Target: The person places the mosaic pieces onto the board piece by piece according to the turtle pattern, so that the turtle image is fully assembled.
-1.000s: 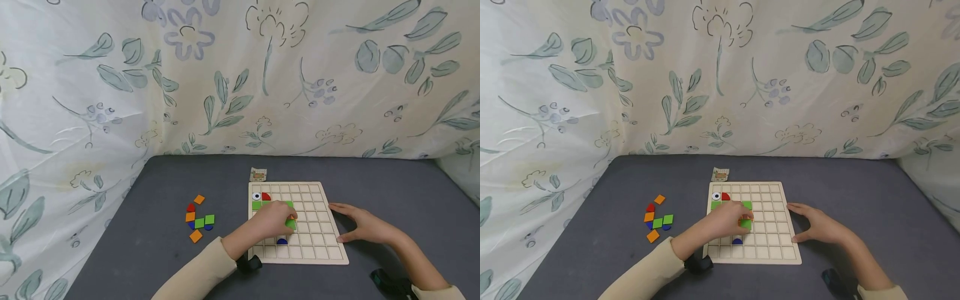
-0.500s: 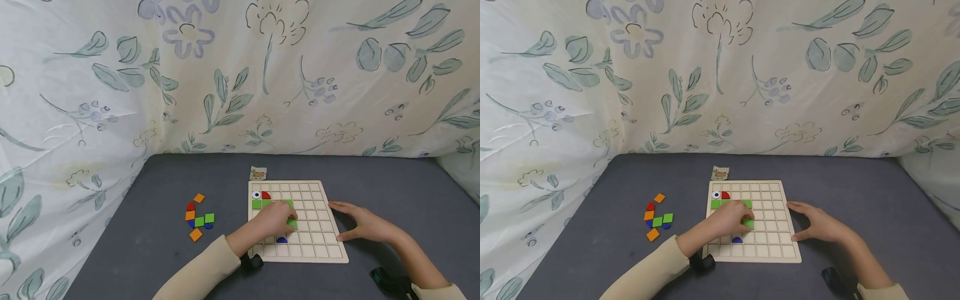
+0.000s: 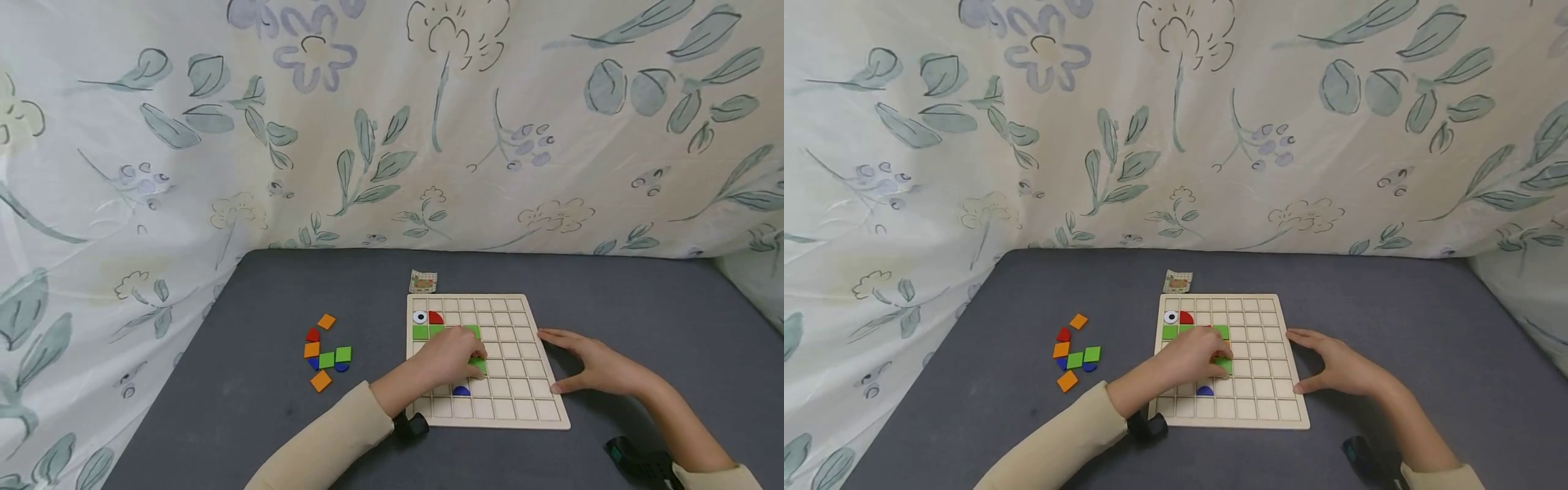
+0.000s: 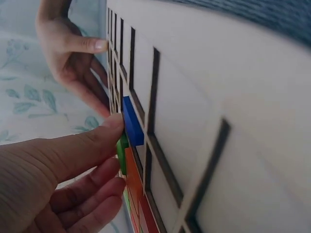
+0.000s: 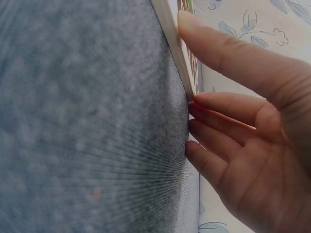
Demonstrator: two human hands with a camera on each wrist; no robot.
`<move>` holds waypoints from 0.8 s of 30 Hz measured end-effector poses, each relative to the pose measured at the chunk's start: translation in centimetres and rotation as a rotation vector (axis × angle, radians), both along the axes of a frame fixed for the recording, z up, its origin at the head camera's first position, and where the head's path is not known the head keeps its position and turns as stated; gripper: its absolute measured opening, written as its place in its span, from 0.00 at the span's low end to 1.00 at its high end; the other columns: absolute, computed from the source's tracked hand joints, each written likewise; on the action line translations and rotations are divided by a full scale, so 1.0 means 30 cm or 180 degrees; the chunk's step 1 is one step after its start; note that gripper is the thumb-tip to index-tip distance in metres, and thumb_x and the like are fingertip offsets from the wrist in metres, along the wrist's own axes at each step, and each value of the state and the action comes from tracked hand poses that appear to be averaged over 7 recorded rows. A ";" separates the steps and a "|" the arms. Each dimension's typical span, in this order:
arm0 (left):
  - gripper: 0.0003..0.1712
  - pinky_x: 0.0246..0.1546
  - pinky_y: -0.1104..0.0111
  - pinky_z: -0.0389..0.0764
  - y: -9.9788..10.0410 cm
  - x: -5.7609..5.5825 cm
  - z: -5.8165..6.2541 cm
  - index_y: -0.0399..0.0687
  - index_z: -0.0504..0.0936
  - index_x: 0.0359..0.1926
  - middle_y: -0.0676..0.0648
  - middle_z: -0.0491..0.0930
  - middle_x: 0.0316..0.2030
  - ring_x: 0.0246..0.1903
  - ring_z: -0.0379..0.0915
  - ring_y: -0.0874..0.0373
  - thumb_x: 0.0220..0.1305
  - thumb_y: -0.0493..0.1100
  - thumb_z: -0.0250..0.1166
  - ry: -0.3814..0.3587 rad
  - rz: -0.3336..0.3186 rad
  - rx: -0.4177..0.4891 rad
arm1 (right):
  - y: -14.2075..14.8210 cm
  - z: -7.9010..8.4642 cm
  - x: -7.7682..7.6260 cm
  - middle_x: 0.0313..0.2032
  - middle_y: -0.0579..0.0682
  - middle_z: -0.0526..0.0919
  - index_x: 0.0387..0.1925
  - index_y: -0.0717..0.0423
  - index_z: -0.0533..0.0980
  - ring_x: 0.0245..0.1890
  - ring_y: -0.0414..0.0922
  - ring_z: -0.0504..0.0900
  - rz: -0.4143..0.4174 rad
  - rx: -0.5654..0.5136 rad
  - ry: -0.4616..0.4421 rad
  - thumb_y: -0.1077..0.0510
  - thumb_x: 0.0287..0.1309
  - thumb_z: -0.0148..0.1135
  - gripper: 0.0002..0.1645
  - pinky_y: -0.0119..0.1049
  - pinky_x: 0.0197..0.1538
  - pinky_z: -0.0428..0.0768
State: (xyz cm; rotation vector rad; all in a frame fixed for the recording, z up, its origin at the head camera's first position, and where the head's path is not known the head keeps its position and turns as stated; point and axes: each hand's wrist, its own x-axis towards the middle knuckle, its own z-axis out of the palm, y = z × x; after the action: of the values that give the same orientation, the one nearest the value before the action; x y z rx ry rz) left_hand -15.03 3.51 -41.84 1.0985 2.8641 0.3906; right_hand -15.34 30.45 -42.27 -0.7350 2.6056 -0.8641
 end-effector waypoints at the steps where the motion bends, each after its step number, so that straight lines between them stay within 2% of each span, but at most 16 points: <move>1: 0.11 0.29 0.82 0.70 0.001 0.000 0.001 0.54 0.87 0.37 0.59 0.83 0.33 0.33 0.74 0.70 0.50 0.49 0.71 0.0012 -0.0013 -0.0007 | 0.000 0.000 0.000 0.63 0.71 0.57 0.65 0.68 0.58 0.62 0.72 0.53 0.0012 0.0004 0.0011 0.40 0.37 0.72 0.59 0.67 0.52 0.60; 5: 0.10 0.29 0.83 0.70 0.005 0.001 0.005 0.53 0.87 0.35 0.58 0.83 0.33 0.34 0.74 0.69 0.50 0.48 0.71 0.0042 -0.0079 -0.0035 | 0.000 0.002 -0.001 0.63 0.71 0.57 0.65 0.68 0.59 0.62 0.71 0.54 0.0006 0.0011 0.0008 0.41 0.37 0.72 0.59 0.66 0.53 0.60; 13: 0.11 0.28 0.83 0.70 0.009 -0.001 0.016 0.53 0.87 0.36 0.58 0.83 0.32 0.33 0.74 0.69 0.49 0.48 0.71 -0.0005 -0.0079 -0.0104 | 0.000 0.008 -0.003 0.63 0.71 0.57 0.65 0.68 0.59 0.62 0.71 0.54 -0.0012 0.0004 -0.0006 0.40 0.36 0.72 0.59 0.67 0.53 0.59; 18: 0.12 0.28 0.82 0.68 -0.003 -0.013 0.019 0.54 0.86 0.36 0.59 0.82 0.31 0.30 0.71 0.71 0.50 0.51 0.71 -0.0024 -0.0210 -0.0100 | 0.000 0.006 -0.003 0.63 0.71 0.57 0.64 0.68 0.59 0.62 0.71 0.54 -0.0019 -0.0006 -0.0005 0.40 0.36 0.72 0.59 0.67 0.53 0.59; 24: 0.08 0.28 0.82 0.68 -0.041 -0.020 0.059 0.54 0.85 0.37 0.60 0.80 0.32 0.30 0.70 0.70 0.56 0.48 0.66 -0.0239 -0.0297 -0.0041 | 0.001 0.004 -0.005 0.63 0.71 0.57 0.65 0.68 0.59 0.62 0.71 0.54 -0.0013 0.0025 -0.0016 0.39 0.36 0.72 0.59 0.66 0.53 0.60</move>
State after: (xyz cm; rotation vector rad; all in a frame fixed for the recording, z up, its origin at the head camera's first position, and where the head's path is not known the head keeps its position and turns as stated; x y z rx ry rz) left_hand -15.63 2.29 -40.07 1.1836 2.7349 0.3985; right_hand -15.48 30.48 -42.17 -0.7248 2.6053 -0.8552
